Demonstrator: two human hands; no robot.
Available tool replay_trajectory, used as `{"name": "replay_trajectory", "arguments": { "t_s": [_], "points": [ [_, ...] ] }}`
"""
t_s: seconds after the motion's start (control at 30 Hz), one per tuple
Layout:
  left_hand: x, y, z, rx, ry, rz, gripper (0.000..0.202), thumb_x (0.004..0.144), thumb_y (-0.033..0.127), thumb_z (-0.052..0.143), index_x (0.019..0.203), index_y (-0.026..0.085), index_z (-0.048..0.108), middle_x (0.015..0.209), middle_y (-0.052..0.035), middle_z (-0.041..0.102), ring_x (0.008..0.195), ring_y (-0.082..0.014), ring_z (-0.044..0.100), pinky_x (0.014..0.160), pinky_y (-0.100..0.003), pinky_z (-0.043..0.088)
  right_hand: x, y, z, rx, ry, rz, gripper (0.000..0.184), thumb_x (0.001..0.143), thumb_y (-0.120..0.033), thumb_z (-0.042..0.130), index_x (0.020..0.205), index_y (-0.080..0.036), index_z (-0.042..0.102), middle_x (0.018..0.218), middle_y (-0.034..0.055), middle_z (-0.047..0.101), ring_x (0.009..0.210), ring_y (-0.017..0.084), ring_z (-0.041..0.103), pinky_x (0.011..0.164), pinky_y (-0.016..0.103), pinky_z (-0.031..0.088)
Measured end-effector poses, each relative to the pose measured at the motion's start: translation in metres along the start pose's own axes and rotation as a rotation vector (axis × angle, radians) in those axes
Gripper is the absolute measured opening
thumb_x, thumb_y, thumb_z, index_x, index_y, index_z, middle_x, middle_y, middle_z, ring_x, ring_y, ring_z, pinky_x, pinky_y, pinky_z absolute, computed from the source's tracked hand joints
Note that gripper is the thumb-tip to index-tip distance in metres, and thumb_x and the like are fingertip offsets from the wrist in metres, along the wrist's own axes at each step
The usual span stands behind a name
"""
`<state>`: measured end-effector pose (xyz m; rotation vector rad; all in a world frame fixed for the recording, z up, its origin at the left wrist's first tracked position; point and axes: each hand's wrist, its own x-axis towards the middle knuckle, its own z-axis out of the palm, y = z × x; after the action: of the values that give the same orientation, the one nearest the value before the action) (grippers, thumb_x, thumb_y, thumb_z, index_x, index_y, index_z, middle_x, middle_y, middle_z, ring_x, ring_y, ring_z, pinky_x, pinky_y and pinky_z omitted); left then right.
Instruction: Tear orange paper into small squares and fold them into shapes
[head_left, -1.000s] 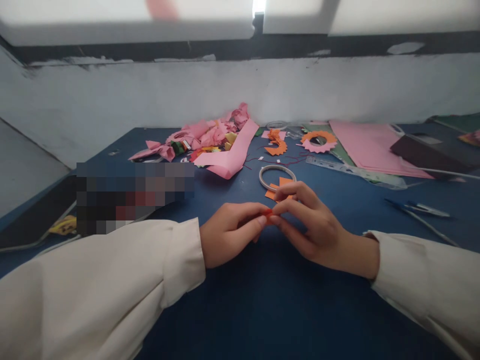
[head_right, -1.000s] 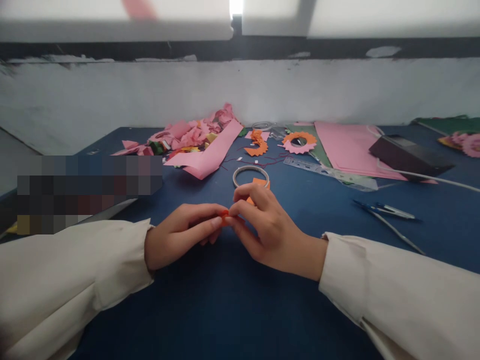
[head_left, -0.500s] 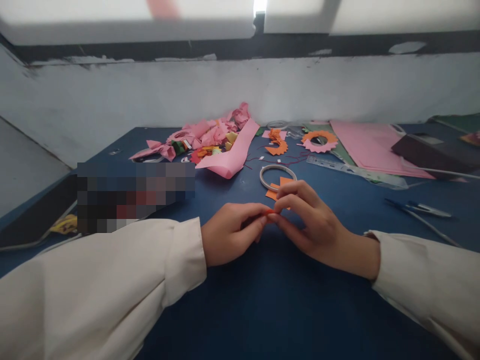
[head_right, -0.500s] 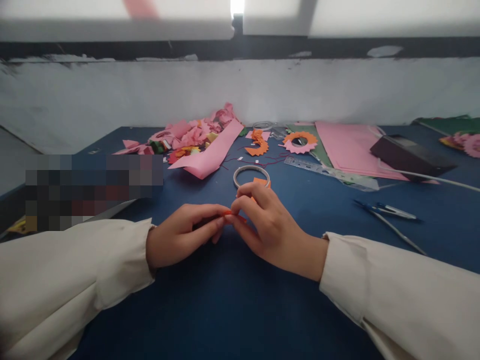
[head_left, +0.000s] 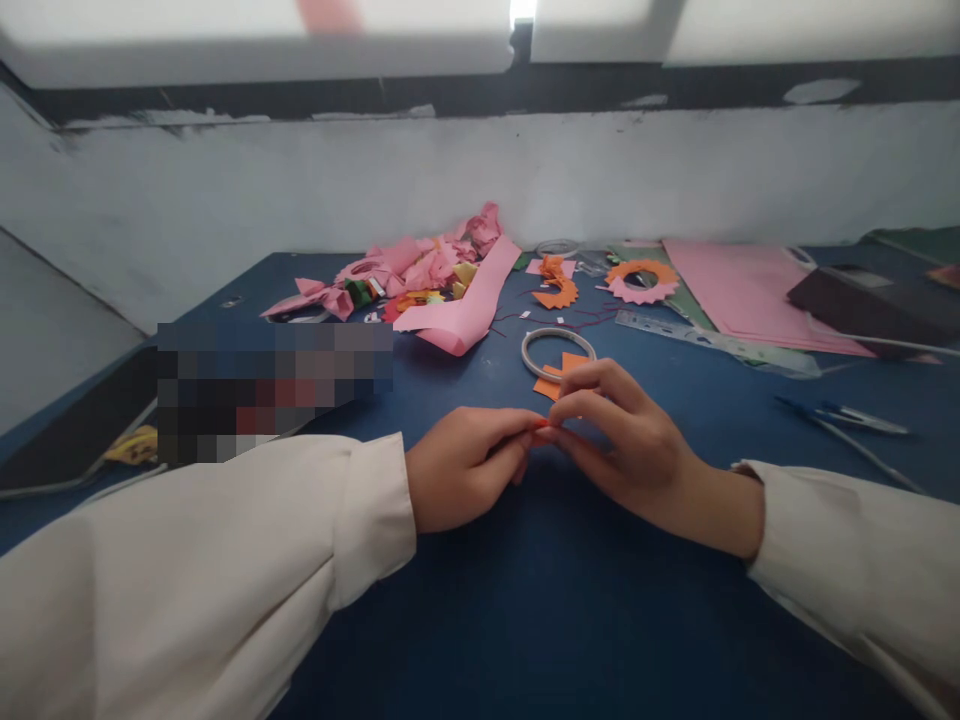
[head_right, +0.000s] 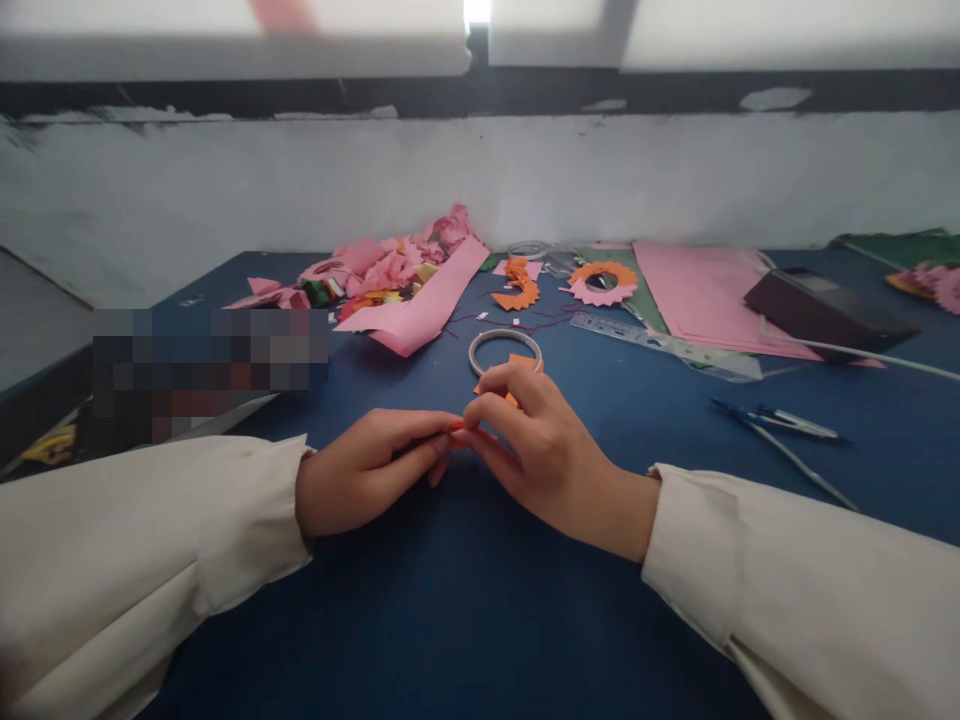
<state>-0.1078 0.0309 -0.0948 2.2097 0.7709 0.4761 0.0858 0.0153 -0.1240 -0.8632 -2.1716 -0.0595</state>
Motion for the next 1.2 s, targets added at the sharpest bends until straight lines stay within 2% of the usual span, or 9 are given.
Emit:
{"name": "replay_trajectory", "arguments": {
  "t_s": [0.1,0.43,0.63,0.73,0.97,1.2],
  "points": [
    [-0.0006,-0.0008,-0.0003,-0.009,0.014,0.017,0.023,0.089,0.013,0.037,0.089,0.013,0.060,0.063,0.0028,0.055,0.058,-0.0075,0.050,0.059,-0.018,0.038,0.0005,0.0003,0.0001,0.000,0.014,0.012,0.010,0.084,-0.019,0.057,0.092,-0.018,0.050,0.099,0.0080,0.051,0.097,0.018,0.052,0.085,0.038,0.047],
    [-0.0016,0.0008,0.0008,-0.010,0.032,0.022,0.021,0.088,0.013,0.040,0.080,0.013,0.060,0.060,0.0033,0.054,0.054,-0.0060,0.047,0.055,-0.017,0.036,0.0023,-0.0045,-0.0017,0.056,0.006,-0.006,0.008,0.084,-0.015,0.055,0.090,-0.018,0.051,0.096,0.0072,0.053,0.092,0.017,0.054,0.083,0.037,0.047],
    [-0.0011,0.0021,0.0009,-0.020,0.172,-0.004,0.018,0.086,0.020,0.046,0.087,0.014,0.063,0.061,0.0019,0.057,0.052,-0.0071,0.047,0.050,-0.018,0.037,0.0041,-0.0079,-0.0041,0.115,-0.060,0.049,0.003,0.087,-0.015,0.047,0.087,-0.018,0.048,0.086,0.0051,0.054,0.086,0.016,0.051,0.078,0.035,0.044],
    [-0.0019,0.0021,0.0014,-0.026,0.195,-0.011,0.017,0.085,0.020,0.047,0.086,0.013,0.063,0.067,0.0000,0.060,0.055,-0.0080,0.050,0.052,-0.019,0.039,0.0048,-0.0087,-0.0055,0.112,-0.104,0.036,0.005,0.088,-0.015,0.046,0.084,-0.018,0.047,0.081,0.0034,0.054,0.080,0.014,0.049,0.075,0.032,0.042],
    [-0.0014,0.0023,0.0031,-0.246,0.184,-0.098,0.016,0.082,0.024,0.053,0.089,0.012,0.060,0.077,-0.0045,0.064,0.061,-0.0108,0.054,0.055,-0.021,0.043,0.0037,-0.0082,-0.0081,0.123,-0.091,0.060,0.009,0.087,-0.011,0.045,0.083,-0.019,0.046,0.074,0.0005,0.052,0.071,0.013,0.047,0.068,0.029,0.038],
    [0.0016,0.0033,0.0005,-0.498,0.217,-0.148,0.009,0.079,0.019,0.057,0.084,0.013,0.058,0.068,0.0004,0.062,0.055,-0.0063,0.052,0.052,-0.016,0.044,0.0051,-0.0092,-0.0072,0.128,-0.086,0.081,0.009,0.092,-0.019,0.043,0.083,-0.018,0.046,0.074,-0.0002,0.053,0.068,0.011,0.044,0.068,0.028,0.038]
  ]
}}
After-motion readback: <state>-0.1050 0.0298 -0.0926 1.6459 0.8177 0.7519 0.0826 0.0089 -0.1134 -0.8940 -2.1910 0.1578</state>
